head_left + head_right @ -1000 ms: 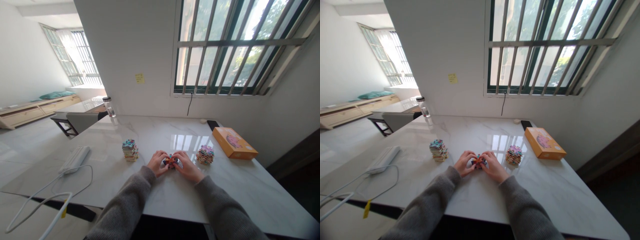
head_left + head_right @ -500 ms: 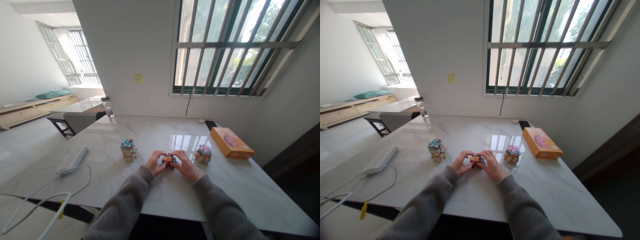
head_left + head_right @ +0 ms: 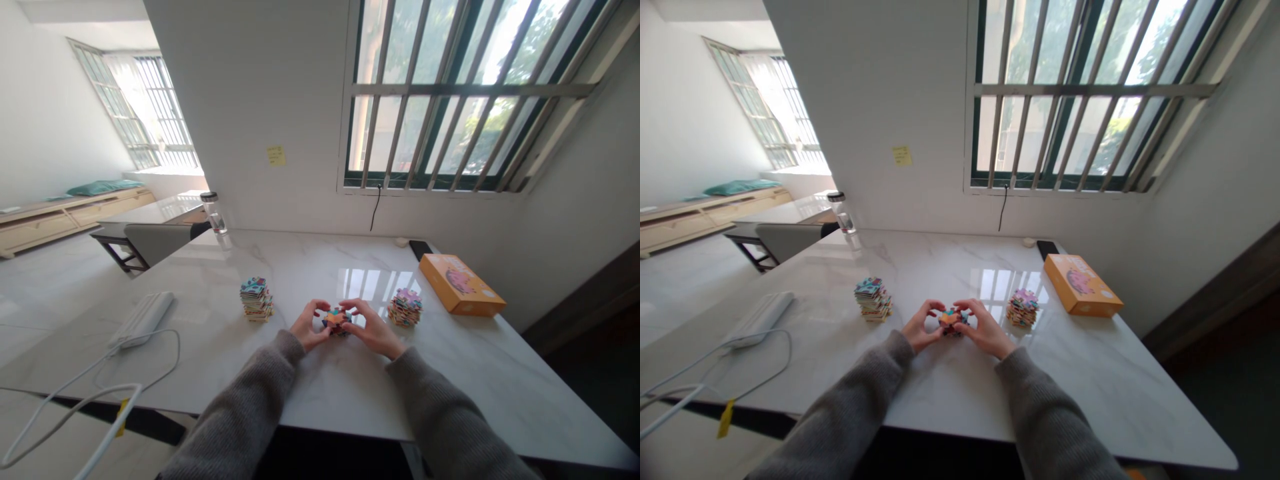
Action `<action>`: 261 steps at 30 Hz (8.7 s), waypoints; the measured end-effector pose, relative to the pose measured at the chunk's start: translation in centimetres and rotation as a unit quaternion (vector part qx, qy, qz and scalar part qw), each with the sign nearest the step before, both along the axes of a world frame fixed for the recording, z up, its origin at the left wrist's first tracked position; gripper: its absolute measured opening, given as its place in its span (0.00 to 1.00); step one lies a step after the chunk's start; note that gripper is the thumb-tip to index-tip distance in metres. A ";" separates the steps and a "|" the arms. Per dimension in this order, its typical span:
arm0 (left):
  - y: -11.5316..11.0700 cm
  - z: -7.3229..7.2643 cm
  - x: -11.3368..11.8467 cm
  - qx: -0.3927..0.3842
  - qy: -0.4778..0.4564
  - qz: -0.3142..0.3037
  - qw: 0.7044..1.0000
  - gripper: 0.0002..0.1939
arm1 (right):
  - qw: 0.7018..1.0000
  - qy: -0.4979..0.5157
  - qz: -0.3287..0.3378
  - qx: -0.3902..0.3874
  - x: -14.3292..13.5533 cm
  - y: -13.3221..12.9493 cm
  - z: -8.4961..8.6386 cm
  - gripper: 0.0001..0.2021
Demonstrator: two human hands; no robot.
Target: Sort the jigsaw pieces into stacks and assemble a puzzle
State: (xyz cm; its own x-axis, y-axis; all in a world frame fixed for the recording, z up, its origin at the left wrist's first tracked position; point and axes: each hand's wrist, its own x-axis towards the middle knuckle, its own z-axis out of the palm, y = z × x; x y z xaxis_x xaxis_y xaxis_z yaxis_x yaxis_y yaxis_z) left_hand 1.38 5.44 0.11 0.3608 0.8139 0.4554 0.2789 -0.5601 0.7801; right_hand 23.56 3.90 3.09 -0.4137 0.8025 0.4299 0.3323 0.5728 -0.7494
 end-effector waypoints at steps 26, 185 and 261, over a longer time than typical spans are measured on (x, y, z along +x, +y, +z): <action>-0.1 0.3 -0.1 0.053 0.011 0.035 0.998 0.25 | 0.845 -0.042 -0.505 0.170 10.3 0.7 -1.0 0.16; 1.2 9.8 -9.7 0.330 0.295 0.205 0.873 0.10 | 0.874 -0.212 -0.361 0.247 4.6 -0.9 2.0 0.09; -0.3 0.0 0.9 0.158 0.113 0.066 0.979 0.12 | 0.944 -0.257 -0.203 0.025 1.2 5.4 -2.3 0.14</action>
State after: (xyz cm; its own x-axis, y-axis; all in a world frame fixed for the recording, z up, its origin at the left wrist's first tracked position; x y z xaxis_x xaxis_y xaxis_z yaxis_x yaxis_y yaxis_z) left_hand 2.27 5.16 0.10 0.3825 0.6915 0.6128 0.5104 -0.7110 0.4837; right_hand 24.77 9.27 0.76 -0.2398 0.9239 0.2983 0.8449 0.3500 -0.4046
